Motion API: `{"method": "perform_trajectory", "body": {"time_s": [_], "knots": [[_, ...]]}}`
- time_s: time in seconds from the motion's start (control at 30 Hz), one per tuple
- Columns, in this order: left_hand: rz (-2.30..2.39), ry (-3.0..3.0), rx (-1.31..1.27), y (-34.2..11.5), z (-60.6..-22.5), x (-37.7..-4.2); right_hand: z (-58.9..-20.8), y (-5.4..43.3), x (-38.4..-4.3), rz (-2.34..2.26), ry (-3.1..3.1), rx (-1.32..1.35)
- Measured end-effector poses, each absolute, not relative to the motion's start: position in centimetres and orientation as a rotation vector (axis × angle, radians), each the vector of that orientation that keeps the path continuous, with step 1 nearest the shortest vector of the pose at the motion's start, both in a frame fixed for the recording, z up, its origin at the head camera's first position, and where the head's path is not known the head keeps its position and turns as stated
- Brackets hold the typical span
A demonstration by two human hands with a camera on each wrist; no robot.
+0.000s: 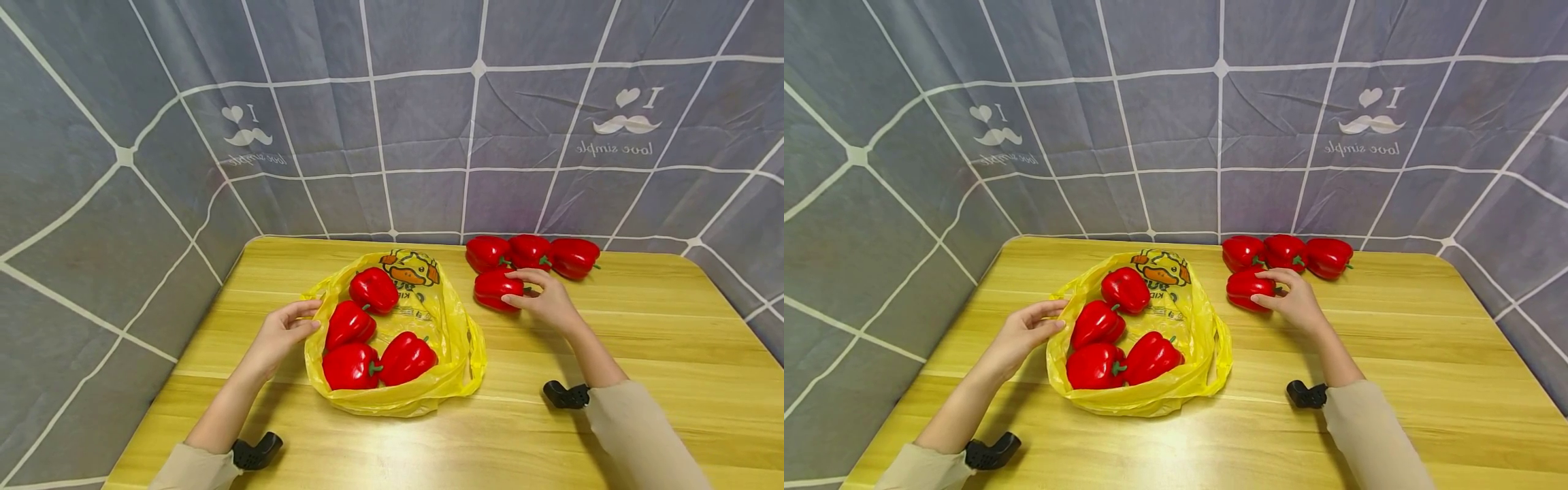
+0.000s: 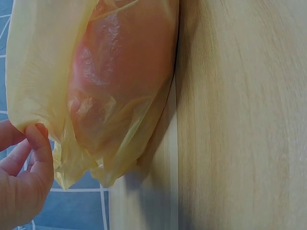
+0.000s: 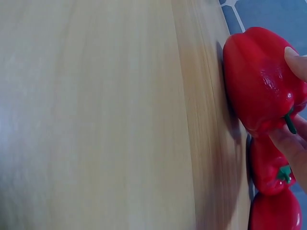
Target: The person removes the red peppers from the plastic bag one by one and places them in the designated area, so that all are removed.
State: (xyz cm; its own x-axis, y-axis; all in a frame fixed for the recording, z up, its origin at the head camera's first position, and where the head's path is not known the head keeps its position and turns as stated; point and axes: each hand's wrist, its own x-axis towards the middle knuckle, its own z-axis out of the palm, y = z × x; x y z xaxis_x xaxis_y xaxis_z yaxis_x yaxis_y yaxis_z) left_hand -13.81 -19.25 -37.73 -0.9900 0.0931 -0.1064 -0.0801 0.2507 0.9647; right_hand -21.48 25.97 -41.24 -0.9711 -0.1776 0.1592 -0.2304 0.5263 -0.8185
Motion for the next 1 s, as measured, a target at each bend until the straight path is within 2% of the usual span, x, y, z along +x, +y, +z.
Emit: {"method": "perform_trajectory", "body": {"time_s": [1.0], "knots": [[1.841, 2.365, 0.03, -19.35, -38.25, -14.02, -41.26, 25.55, -21.91, 1.396, -2.677, 0.374]]}}
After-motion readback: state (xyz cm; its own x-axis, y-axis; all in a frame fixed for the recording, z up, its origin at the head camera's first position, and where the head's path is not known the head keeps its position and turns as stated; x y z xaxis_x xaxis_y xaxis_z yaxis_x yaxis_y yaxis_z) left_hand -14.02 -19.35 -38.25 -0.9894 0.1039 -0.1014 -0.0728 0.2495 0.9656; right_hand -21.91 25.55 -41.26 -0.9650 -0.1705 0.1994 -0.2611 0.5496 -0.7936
